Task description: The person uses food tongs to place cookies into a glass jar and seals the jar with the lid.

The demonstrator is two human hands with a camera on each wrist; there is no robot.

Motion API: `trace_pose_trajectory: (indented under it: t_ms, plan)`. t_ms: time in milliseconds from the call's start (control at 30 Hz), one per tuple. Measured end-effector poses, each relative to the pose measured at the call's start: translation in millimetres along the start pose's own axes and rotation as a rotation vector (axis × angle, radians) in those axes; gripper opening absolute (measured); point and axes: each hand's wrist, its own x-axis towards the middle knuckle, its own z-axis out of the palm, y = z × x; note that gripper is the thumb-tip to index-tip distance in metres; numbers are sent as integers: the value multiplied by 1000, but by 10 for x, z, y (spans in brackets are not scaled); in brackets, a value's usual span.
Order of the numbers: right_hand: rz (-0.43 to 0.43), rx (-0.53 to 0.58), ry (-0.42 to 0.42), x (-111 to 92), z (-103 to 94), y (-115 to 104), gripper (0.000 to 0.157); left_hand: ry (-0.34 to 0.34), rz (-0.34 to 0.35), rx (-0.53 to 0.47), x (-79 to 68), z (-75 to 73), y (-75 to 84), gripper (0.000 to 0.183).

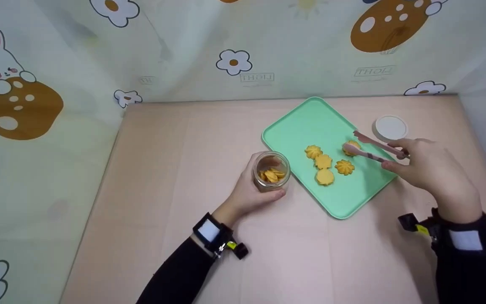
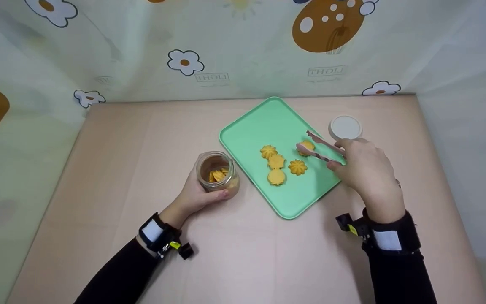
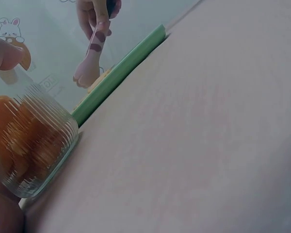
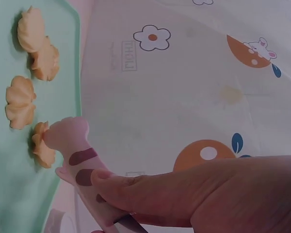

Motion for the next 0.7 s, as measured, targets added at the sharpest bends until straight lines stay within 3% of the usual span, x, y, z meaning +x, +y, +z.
trace_pose_trajectory:
  t_ms: [233, 467, 700]
  plan:
    - [5, 28, -26, 28, 53, 9, 59, -2, -5, 12, 8, -4, -1, 89]
    - [-4, 16, -60, 23, 73, -23, 50, 2, -15, 7, 3, 9, 3, 90]
    - [-51, 10, 23, 23, 82, -55, 36, 3, -19, -3, 1, 8, -3, 89]
